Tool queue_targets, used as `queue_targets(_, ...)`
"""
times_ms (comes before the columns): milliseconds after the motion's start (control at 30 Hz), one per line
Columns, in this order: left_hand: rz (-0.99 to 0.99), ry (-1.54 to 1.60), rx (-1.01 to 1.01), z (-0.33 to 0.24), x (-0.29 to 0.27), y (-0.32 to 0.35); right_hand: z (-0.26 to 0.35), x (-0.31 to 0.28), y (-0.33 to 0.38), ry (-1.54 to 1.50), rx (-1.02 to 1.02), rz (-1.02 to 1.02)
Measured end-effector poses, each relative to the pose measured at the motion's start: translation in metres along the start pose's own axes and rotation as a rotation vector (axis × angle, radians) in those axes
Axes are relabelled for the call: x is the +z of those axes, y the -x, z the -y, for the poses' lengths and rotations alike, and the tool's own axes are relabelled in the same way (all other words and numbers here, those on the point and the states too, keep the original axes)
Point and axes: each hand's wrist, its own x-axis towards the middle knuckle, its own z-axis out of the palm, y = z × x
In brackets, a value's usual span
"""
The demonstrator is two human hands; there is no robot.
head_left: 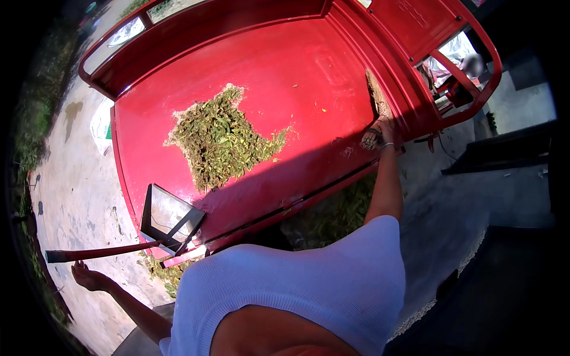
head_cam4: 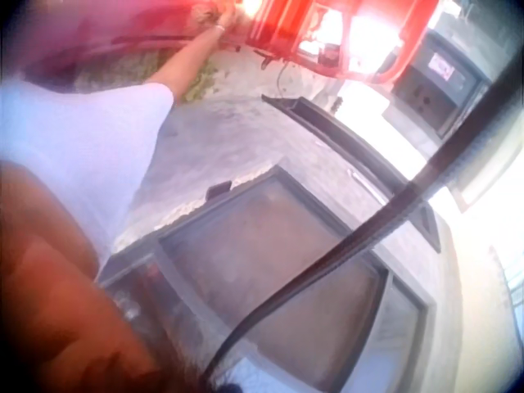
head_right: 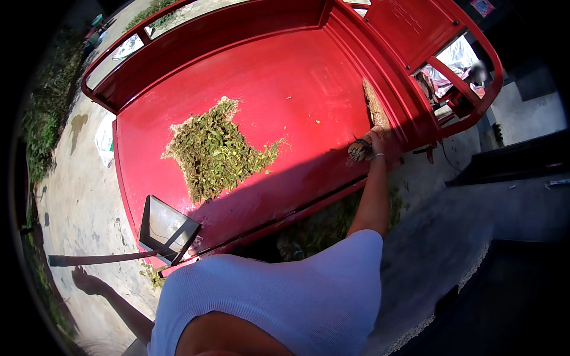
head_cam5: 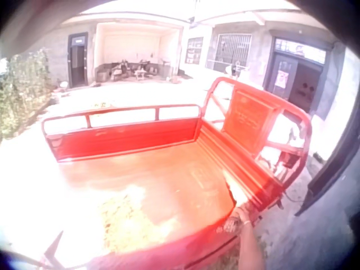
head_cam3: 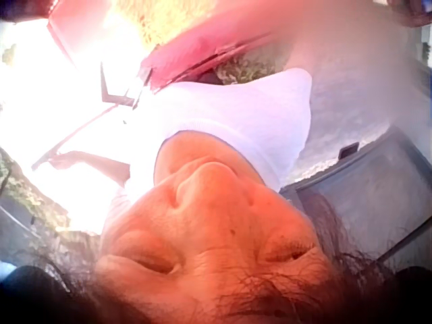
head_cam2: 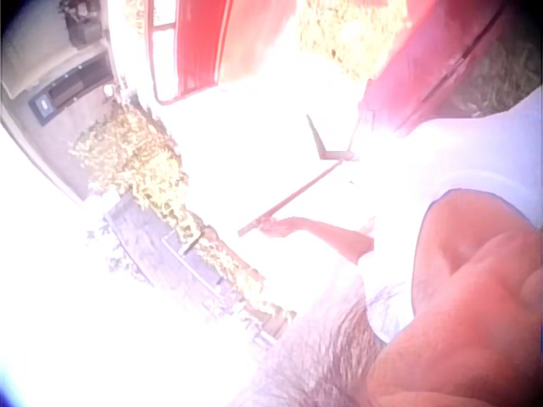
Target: The person sweeps green plant debris from the bed of a red three-wheeled vehicle using a traditional straw broom. They then use their hands to gather the remaining loose material into a metal shovel and carry the shovel to a nearby area with large metal basins.
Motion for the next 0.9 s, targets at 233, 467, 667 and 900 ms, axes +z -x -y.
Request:
queue_targets(233, 0.353, -0.875, 0.076, 0.157, -0.062, 0.156, -0.051, -0.064, 0.029, 0.582, 0.092, 0.093)
queue_targets(467, 0.790, -1.035, -0.762, 0.112, -0.101, 0.304, 0.055, -0.020, 0.089, 0.369, -0.049, 0.319)
queue_targets(667, 0.789, -0.272, -0.790, 0.043, -0.035, 0.279, 0.049, 0.119, -0.069, 0.114, 0.147, 0.182)
queue_targets(900, 1.066, -0.312, -0.386, -0.010, -0.015, 0.300, -0.117, 0.131, -0.051, 0.930, -0.360, 0.307)
